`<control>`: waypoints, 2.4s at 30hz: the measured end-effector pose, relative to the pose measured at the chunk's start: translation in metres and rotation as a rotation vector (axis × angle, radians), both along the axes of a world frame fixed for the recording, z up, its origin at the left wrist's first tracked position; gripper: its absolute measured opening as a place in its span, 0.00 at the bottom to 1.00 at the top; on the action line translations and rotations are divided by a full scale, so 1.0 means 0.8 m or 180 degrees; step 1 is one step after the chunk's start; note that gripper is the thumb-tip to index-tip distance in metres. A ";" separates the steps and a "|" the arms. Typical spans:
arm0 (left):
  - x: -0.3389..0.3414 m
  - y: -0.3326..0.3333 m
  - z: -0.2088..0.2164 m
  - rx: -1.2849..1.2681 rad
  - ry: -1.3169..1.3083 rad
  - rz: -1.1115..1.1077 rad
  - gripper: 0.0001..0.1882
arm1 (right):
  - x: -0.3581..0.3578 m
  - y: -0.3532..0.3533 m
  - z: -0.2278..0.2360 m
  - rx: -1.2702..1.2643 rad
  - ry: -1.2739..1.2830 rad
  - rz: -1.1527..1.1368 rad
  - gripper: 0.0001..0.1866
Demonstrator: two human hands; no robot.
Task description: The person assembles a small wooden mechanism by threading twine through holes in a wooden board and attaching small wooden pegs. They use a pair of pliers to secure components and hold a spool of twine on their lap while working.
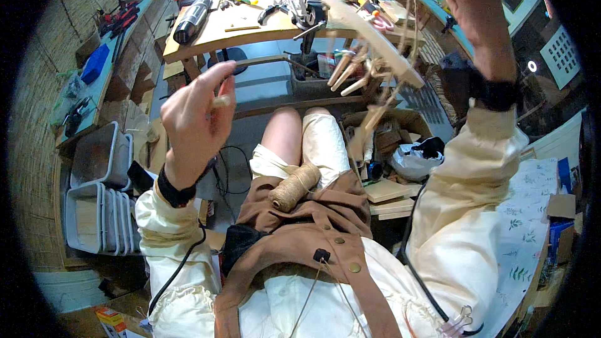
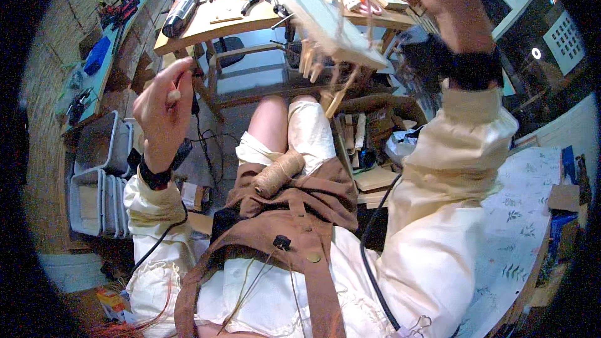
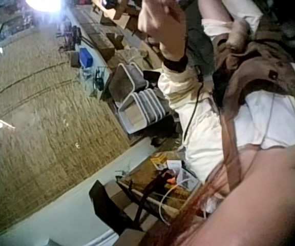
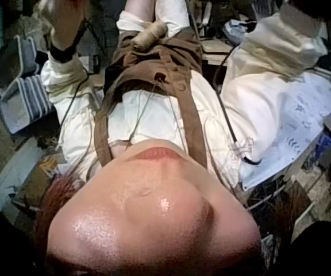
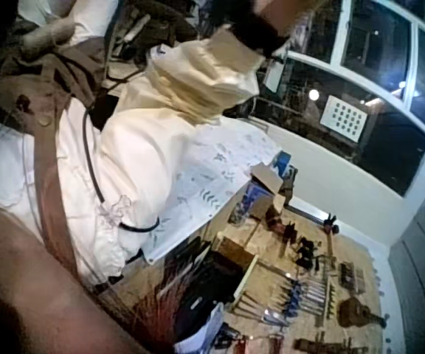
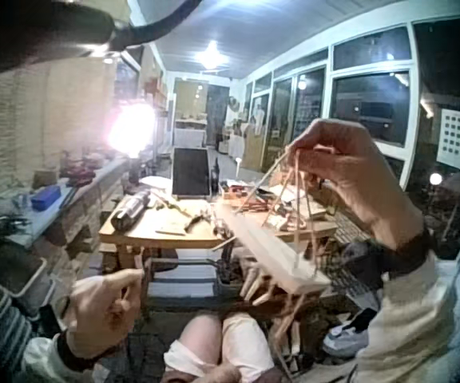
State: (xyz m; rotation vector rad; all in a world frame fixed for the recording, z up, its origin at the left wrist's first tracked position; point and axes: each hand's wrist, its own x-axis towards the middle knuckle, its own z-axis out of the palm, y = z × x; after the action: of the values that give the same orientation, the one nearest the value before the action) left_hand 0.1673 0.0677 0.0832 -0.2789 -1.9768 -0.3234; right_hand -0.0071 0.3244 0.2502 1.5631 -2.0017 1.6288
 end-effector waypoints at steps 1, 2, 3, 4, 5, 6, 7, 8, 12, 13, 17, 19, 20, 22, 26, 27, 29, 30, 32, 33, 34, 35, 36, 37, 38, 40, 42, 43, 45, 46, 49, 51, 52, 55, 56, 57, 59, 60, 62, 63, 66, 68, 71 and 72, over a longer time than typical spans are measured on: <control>-0.001 0.005 -0.001 0.0055 0.0088 -0.0158 0.14 | 0.008 -0.004 0.000 0.0158 -0.0001 -0.0135 0.02; -0.001 0.011 -0.001 0.0107 0.0173 -0.0310 0.14 | 0.016 -0.011 0.000 0.0312 -0.0005 -0.0264 0.02; 0.001 0.017 0.002 0.0241 0.0020 -0.0364 0.14 | 0.019 -0.015 0.000 0.0455 -0.0020 -0.0400 0.02; 0.001 0.017 -0.001 0.0325 -0.0033 -0.0361 0.13 | 0.015 -0.017 0.002 0.0655 0.0004 -0.0405 0.02; 0.001 0.016 -0.007 0.0406 -0.0089 -0.0348 0.13 | 0.006 -0.019 0.006 0.0850 0.0025 -0.0401 0.02; 0.004 0.012 -0.010 0.0471 -0.0154 -0.0301 0.13 | -0.006 -0.024 0.009 0.1028 0.0042 -0.0363 0.03; 0.007 0.012 -0.008 0.0524 -0.0188 -0.0313 0.12 | -0.014 -0.018 0.023 0.1188 -0.0036 -0.0108 0.03; 0.011 0.013 -0.004 0.0575 -0.0232 -0.0296 0.12 | -0.023 -0.018 0.034 0.1218 0.0004 -0.0054 0.04; 0.009 0.022 -0.004 0.0875 -0.0316 -0.0410 0.11 | -0.017 -0.014 0.072 0.1336 0.0270 -0.0165 0.05; 0.011 0.021 -0.003 0.0912 -0.0348 -0.0389 0.11 | -0.018 -0.015 0.080 0.1319 0.0299 -0.0080 0.05; 0.007 0.016 -0.003 0.0870 -0.0220 -0.0402 0.10 | -0.038 -0.006 0.106 0.1183 0.0247 0.0442 0.05; 0.005 0.014 -0.004 0.0951 -0.0230 -0.0391 0.10 | -0.030 -0.006 0.116 0.1117 0.0236 0.0370 0.05; 0.004 0.014 -0.004 0.0955 -0.0251 -0.0376 0.10 | -0.022 -0.004 0.122 0.1168 0.0281 0.0238 0.05; -0.001 0.014 -0.003 0.0975 -0.0239 -0.0371 0.10 | -0.009 0.004 0.141 0.1282 0.0424 -0.0054 0.05; 0.010 0.000 -0.003 0.0981 -0.0226 -0.0257 0.09 | -0.028 0.003 0.141 0.0990 0.0444 0.0227 0.06; 0.016 -0.006 -0.003 0.0950 -0.0254 -0.0158 0.09 | -0.037 0.001 0.139 0.1028 0.0299 0.0506 0.06; -0.004 0.005 -0.007 0.1032 -0.0085 -0.0405 0.09 | -0.018 0.016 0.163 0.1145 0.0377 0.0473 0.05; -0.004 0.004 -0.007 0.1086 -0.0146 -0.0374 0.09 | -0.020 0.015 0.165 0.1113 0.0367 0.0587 0.04; -0.001 0.005 -0.007 0.1200 -0.0265 -0.0324 0.08 | -0.025 0.020 0.175 0.1313 0.0310 0.0656 0.04; -0.008 0.002 -0.010 0.1118 -0.0060 -0.0367 0.09 | -0.024 0.019 0.172 0.1308 0.0297 0.0724 0.04; -0.014 0.004 -0.009 0.1117 0.0030 -0.0376 0.10 | -0.021 0.017 0.171 0.1315 0.0288 0.0781 0.04; -0.021 0.007 -0.005 0.1127 0.0129 -0.0396 0.11 | -0.013 0.018 0.170 0.1380 0.0453 0.0674 0.05; -0.031 0.012 -0.001 0.1148 0.0224 -0.0430 0.12 | -0.009 0.021 0.173 0.1434 0.0420 0.0691 0.05; -0.035 0.006 0.008 0.0993 0.0484 -0.0494 0.16 | -0.020 0.016 0.162 0.1362 0.0352 0.0884 0.05; -0.038 0.000 0.017 0.0830 0.0434 -0.0297 0.18 | -0.032 0.010 0.150 0.1299 0.0274 0.1074 0.05; -0.046 0.005 0.041 0.0948 0.0234 -0.0574 0.22 | -0.009 0.003 0.129 0.1202 0.0330 0.1007 0.06; -0.059 0.014 0.056 0.0574 0.0174 -0.0803 0.24 | 0.001 0.003 0.102 0.1089 0.0519 0.0745 0.06; -0.060 0.017 0.055 0.0434 0.0114 -0.0849 0.25 | -0.003 0.000 0.099 0.1430 0.0587 0.1210 0.05; -0.062 0.027 0.050 0.0365 0.0032 -0.1038 0.24 | -0.014 0.014 0.082 0.1764 0.0793 0.1082 0.08; -0.060 0.031 0.046 0.0417 0.0017 -0.1158 0.22 | -0.009 0.012 0.066 0.1898 0.0914 0.1035 0.10; -0.058 0.028 0.007 0.0160 -0.0523 -0.1602 0.15 | 0.011 0.023 0.009 0.1680 0.0350 0.1070 0.08; -0.043 0.021 -0.029 0.0169 -0.0936 -0.1763 0.16 | 0.011 0.011 -0.045 0.1481 -0.0360 0.1371 0.07; -0.032 0.025 -0.038 0.0301 -0.1246 -0.1928 0.15 | 0.018 0.010 -0.064 0.1431 -0.0697 0.1295 0.06; -0.017 0.033 -0.090 0.1143 -0.1824 -0.2207 0.10 | 0.017 0.009 -0.133 0.1506 -0.1799 0.1054 0.06; -0.019 0.035 -0.105 0.1319 -0.2053 -0.2168 0.08 | 0.008 0.008 -0.158 0.1485 -0.2145 0.1048 0.06; -0.016 0.033 -0.120 0.1660 -0.2398 -0.2051 0.07 | 0.000 0.002 -0.188 0.1484 -0.2404 0.1019 0.06; -0.021 0.020 -0.186 0.2766 -0.2719 -0.2271 0.07 | -0.023 -0.009 -0.254 0.1413 -0.2896 0.1004 0.07; -0.034 0.020 -0.204 0.3231 -0.2936 -0.2356 0.08 | -0.038 -0.010 -0.292 0.1345 -0.3114 0.0939 0.08; -0.044 0.012 -0.211 0.4229 -0.3607 -0.2032 0.07 | -0.052 -0.023 -0.342 0.1422 -0.3501 0.0801 0.12; -0.052 0.005 -0.221 0.4535 -0.3798 -0.2076 0.08 | -0.061 -0.026 -0.366 0.1436 -0.3538 0.0608 0.13; -0.075 -0.008 -0.245 0.5119 -0.4053 -0.1970 0.10 | -0.079 -0.031 -0.410 0.1230 -0.3996 0.0047 0.17; -0.092 -0.009 -0.263 0.4941 -0.3902 -0.1750 0.10 | -0.082 -0.036 -0.428 0.1240 -0.4102 -0.0173 0.19; -0.113 -0.006 -0.273 0.5193 -0.4092 -0.1683 0.11 | -0.092 -0.031 -0.458 0.1443 -0.3080 -0.0488 0.22; -0.112 -0.009 -0.274 0.5268 -0.4227 -0.1725 0.12 | -0.094 -0.030 -0.459 0.1488 -0.2801 -0.0527 0.23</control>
State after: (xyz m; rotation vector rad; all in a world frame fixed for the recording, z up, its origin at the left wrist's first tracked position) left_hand 0.0778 0.0609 -0.1360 0.6775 -1.9178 -2.7895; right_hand -0.0826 0.3007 -0.1171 0.7330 -3.0112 2.1048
